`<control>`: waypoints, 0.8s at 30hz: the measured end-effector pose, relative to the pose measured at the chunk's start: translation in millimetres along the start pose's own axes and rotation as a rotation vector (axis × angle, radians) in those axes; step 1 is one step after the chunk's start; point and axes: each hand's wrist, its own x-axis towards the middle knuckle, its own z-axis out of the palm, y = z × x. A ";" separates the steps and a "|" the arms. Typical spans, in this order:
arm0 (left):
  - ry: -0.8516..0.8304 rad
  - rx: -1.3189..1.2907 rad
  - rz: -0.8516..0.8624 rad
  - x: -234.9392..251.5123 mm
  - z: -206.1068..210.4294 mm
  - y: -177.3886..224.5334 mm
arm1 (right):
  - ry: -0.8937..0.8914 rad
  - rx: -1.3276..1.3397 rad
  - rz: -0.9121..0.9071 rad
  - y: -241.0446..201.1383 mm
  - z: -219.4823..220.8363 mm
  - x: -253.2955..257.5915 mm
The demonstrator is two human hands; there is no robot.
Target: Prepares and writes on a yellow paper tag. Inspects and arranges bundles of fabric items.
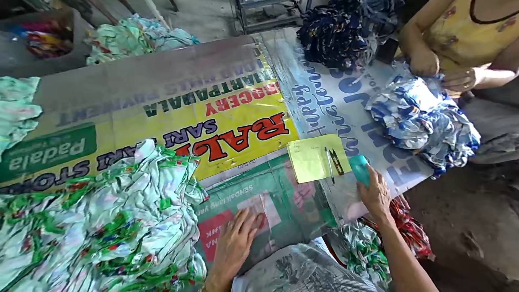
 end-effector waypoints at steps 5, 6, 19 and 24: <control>-0.046 -0.021 -0.285 -45.9 2.0 19.4 | -0.021 0.183 -0.230 -65.5 11.9 20.8; -0.064 -0.014 -0.292 -48.3 5.0 25.2 | -0.097 0.161 -0.242 -81.6 19.3 25.8; 0.291 0.248 -0.728 -109.8 -61.8 -34.0 | -0.111 0.061 -0.561 -135.4 51.4 47.1; 0.398 0.251 -0.801 -107.4 -96.8 -130.7 | -0.227 0.141 -0.794 -188.8 65.5 6.4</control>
